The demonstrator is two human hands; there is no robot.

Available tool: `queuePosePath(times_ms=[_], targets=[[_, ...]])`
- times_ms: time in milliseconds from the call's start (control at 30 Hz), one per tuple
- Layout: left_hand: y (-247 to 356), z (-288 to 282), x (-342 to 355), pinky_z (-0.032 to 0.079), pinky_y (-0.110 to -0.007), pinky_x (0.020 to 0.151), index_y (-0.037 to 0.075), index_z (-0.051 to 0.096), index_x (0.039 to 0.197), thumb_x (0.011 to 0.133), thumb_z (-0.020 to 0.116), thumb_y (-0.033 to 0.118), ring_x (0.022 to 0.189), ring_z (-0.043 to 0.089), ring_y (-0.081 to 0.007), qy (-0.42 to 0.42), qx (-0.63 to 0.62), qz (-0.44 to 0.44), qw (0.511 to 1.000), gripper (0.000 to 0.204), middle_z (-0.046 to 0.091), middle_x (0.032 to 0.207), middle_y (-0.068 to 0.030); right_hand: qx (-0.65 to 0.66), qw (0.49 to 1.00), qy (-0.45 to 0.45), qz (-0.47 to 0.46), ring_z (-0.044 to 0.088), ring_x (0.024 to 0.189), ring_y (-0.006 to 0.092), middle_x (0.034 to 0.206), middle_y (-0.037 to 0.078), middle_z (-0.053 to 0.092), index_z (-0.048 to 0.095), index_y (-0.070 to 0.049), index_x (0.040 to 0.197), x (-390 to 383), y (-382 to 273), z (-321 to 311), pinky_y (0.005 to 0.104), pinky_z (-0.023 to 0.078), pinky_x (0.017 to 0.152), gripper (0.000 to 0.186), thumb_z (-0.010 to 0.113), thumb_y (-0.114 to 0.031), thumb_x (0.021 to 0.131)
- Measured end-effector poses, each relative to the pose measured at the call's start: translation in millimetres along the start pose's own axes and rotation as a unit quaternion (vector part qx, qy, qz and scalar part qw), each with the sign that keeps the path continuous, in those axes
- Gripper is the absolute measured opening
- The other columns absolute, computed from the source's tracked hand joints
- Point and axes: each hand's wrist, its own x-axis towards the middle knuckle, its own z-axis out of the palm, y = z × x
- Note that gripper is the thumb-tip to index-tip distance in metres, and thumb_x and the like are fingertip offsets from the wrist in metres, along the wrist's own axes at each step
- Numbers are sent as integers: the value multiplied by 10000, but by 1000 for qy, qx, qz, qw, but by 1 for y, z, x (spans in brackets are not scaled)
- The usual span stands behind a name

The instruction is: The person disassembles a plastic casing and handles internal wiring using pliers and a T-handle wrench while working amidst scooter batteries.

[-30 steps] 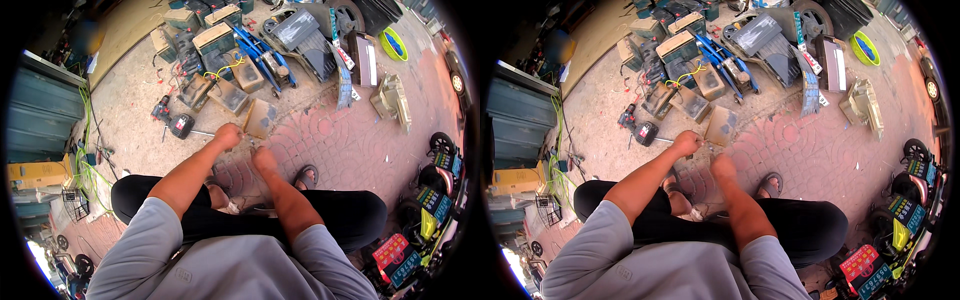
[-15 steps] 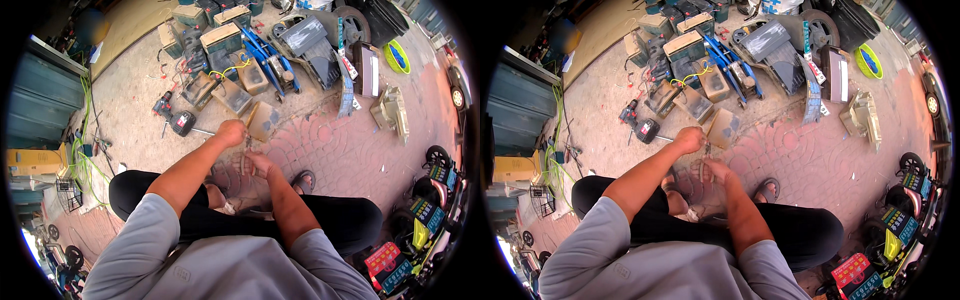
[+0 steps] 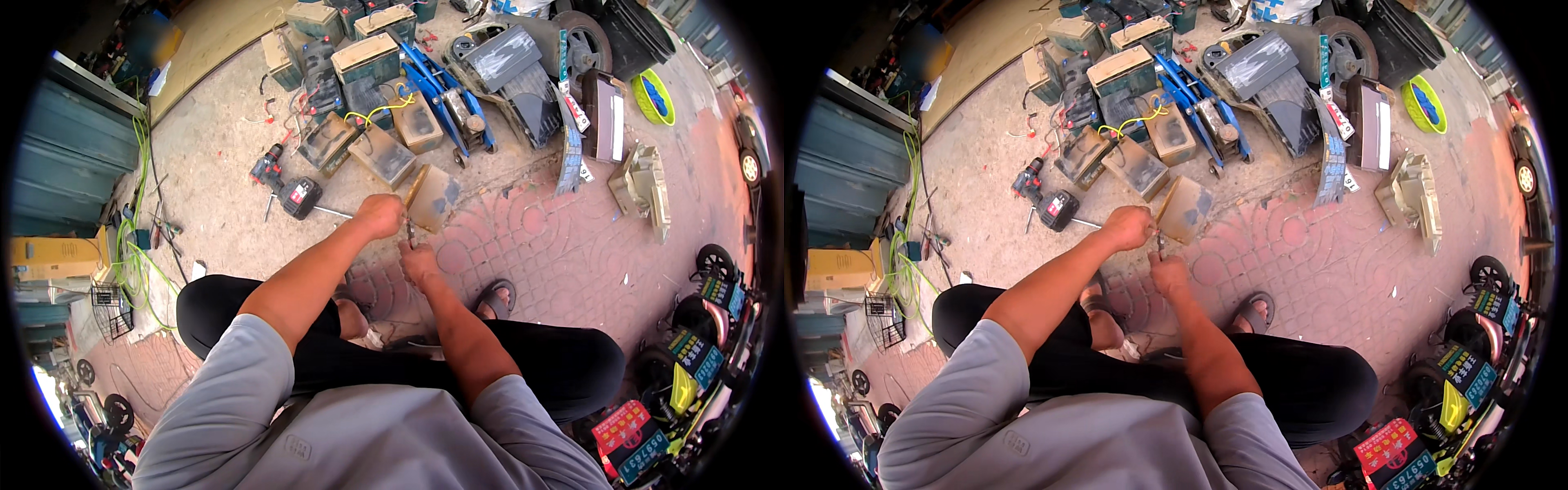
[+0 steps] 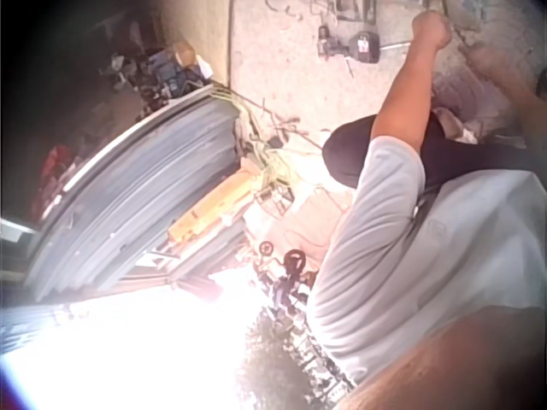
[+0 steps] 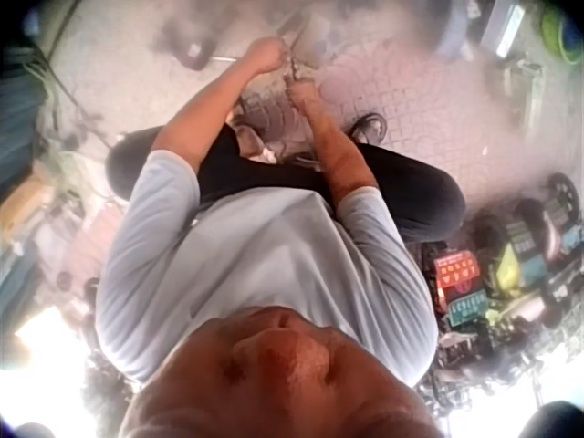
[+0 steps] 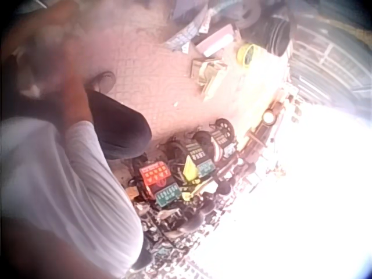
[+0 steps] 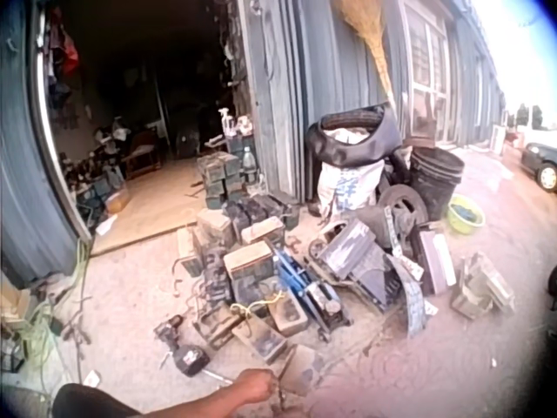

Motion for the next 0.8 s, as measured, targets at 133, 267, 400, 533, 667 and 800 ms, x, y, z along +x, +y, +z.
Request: queuePosePath(times_ms=[133,267,400,533,667,800], targets=[[-3,5,-5,546,-466,885,132,807,954,905,680,266,1001,693,-364,-7,-7,-30,999,191,735,1001,-167,-126,984,96,-79,684,921,513,887,363,672,681,88,915,3,8,6,523,541,863,548,643,-458,952],[-2,6,-8,552,-477,863,144,807,952,914,641,255,962,700,-369,14,-5,-31,999,203,731,967,-170,-45,998,26,-43,685,736,377,760,195,669,653,12,898,4,7,-2,470,545,662,484,649,-467,972],[11,-13,-7,548,-482,864,143,802,948,911,642,243,961,698,-372,-4,-107,-96,990,192,733,960,-173,311,916,-209,145,640,643,256,701,72,618,621,-41,873,-19,-35,-33,391,511,547,446,652,-471,987],[-1,6,4,547,-482,860,138,801,971,901,664,259,934,696,-375,34,-24,-16,999,195,732,938,-176,444,828,-303,163,632,646,215,715,43,610,611,-51,886,-2,-5,-24,353,494,514,432,640,-467,1001],[-6,3,-1,548,-481,862,127,802,992,893,684,279,933,695,-379,-12,9,-39,999,217,732,945,-180,-137,987,21,-79,727,809,299,910,134,733,642,-7,1089,0,8,-10,435,573,638,466,577,-466,1039],[-3,-1,0,546,-481,872,106,800,990,894,694,285,960,692,-388,-37,-67,-69,995,228,731,968,-191,323,898,-279,102,741,960,315,1069,193,752,639,29,1187,-23,-26,-40,478,588,762,486,525,-429,1068]])
